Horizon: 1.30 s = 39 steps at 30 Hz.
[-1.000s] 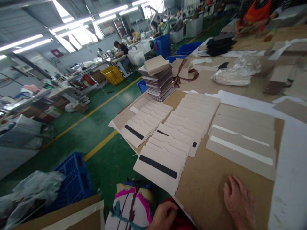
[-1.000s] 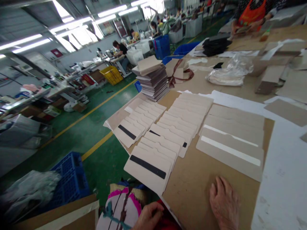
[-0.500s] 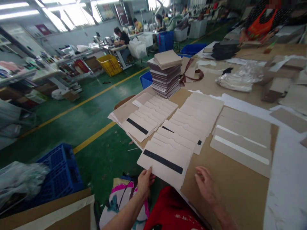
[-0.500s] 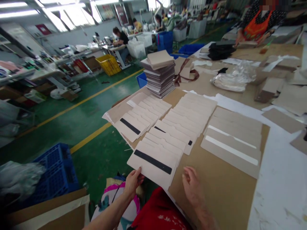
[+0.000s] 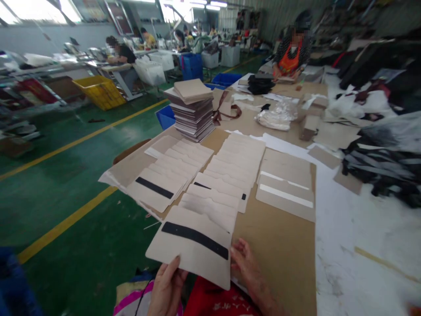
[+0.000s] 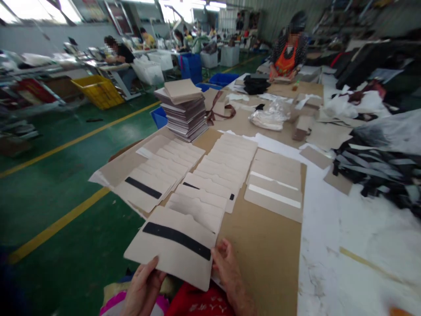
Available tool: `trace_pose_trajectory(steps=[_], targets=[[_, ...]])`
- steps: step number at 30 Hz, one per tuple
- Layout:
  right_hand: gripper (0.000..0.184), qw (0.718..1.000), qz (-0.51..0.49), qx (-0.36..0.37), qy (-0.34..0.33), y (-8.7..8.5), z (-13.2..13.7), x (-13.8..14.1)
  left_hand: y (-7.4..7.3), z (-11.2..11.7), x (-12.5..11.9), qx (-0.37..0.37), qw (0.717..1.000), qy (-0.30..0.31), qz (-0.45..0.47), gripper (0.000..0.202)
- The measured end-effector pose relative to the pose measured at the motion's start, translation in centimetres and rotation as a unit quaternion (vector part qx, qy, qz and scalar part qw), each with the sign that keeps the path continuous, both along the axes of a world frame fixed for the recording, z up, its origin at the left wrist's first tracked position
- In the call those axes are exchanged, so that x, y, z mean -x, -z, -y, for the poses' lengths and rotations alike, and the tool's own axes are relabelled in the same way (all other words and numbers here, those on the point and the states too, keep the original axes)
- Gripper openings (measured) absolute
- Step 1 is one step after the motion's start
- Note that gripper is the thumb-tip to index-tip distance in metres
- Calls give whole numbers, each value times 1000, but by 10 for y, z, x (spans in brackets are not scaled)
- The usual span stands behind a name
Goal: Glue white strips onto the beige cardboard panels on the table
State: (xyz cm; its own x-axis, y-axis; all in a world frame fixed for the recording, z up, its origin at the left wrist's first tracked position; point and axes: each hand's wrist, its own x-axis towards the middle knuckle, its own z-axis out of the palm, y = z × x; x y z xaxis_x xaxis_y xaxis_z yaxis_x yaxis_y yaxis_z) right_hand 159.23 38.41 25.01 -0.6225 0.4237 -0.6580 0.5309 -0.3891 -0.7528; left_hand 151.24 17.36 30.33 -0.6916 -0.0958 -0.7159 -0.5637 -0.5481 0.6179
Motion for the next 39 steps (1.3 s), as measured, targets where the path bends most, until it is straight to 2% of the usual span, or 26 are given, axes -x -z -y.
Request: trace_pose_trajectory(steps=[2, 4, 6, 11, 13, 15, 18, 21, 24, 27, 29, 32, 35, 39], targets=[[90, 998, -8, 47, 50, -5, -5, -4, -10, -11, 0, -5, 1000, 10, 9, 28], [90, 990, -32, 97, 97, -10, -14, -12, -18, -29, -2, -13, 999, 34, 13, 31], [83, 981, -54, 130, 136, -13, -25, -23, -26, -52, -6, -28, 998, 61, 6, 33], [66, 952, -74, 148, 257, -24, -61, -51, -41, -119, -17, -74, 989, 125, -18, 36], [64, 939, -92, 186, 274, -32, -80, -59, -43, -143, -20, -89, 982, 161, -28, 38], [63, 935, -105, 216, 261, -39, -103, -66, -41, -164, -23, -106, 974, 195, -46, 39], [63, 941, -140, 190, 243, -44, -147, -71, -29, -194, -27, -122, 956, 256, -70, 35], [69, 953, -169, 75, 242, -38, -202, -66, -3, -227, -28, -84, 942, 312, -87, 40], [70, 960, -167, -16, 223, -21, -255, -52, 23, -264, -24, -24, 933, 350, -82, 52], [66, 963, -141, -83, 216, 4, -299, -36, 36, -292, -22, -24, 919, 390, -55, 59], [64, 965, -106, -135, 196, 21, -321, -29, 38, -298, -26, -24, 899, 436, -39, 61], [61, 964, -51, -195, 171, 43, -341, -24, 41, -281, -39, -10, 864, 503, -10, 61], [58, 957, -16, -235, 168, 57, -352, -24, 54, -242, -54, -2, 855, 519, 27, 61], [64, 942, 34, -298, 153, 66, -362, -21, 74, -185, -65, 3, 876, 477, 65, 65]])
